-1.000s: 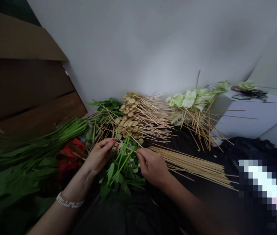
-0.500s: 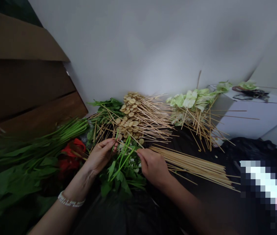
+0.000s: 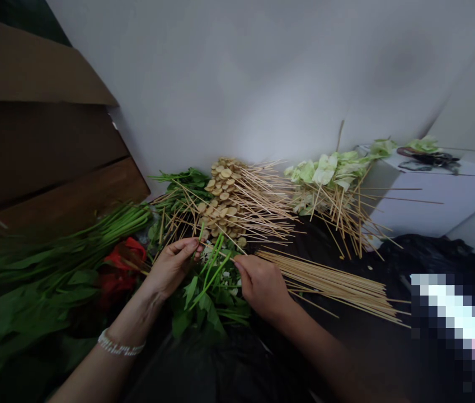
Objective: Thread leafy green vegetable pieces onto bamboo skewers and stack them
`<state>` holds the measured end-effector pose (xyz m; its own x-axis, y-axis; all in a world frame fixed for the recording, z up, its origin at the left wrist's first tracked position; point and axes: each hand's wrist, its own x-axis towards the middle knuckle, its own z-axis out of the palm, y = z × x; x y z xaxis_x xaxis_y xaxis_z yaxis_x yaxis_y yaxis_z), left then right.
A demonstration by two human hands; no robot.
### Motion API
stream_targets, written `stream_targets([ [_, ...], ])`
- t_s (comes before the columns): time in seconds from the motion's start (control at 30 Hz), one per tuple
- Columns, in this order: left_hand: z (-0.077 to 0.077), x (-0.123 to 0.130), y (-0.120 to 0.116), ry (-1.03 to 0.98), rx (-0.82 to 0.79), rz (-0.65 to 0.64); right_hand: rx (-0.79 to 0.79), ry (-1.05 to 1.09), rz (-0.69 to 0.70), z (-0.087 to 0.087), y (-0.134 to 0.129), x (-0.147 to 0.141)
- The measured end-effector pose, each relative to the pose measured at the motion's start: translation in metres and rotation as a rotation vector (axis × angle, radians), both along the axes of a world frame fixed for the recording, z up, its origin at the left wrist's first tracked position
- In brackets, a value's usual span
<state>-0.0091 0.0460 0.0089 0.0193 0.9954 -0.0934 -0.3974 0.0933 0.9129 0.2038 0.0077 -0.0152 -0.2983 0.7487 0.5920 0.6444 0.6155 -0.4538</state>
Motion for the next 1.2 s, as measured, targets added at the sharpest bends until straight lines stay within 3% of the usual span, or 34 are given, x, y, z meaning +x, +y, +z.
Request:
stream_targets([
  [0.3,-0.003,0.0,0.001,0.071,0.031,0.014,-0.011,-0.004,-0.012,-0.003,-0.001,-0.001],
  [0.6,-0.006,0.006,-0.003,0.056,0.009,-0.118,-0.009,-0.007,-0.009,-0.005,-0.003,-0.003],
  [0.9,-0.009,0.004,-0.005,0.197,0.011,-0.149,-0.051,-0.041,-0.016,-0.008,-0.002,-0.002],
  [1.0,-0.008,0.003,-0.004,0.188,0.01,-0.166,-0.042,-0.027,-0.011,-0.005,-0.003,-0.002],
  [1.13,-0.008,0.005,-0.003,0.024,-0.081,-0.179,-0.068,0.006,-0.012,0.004,-0.006,-0.002],
  [1.2,-0.01,0.007,-0.003,0.058,-0.066,-0.189,-0.074,0.009,-0.009,0.009,-0.008,-0.002],
])
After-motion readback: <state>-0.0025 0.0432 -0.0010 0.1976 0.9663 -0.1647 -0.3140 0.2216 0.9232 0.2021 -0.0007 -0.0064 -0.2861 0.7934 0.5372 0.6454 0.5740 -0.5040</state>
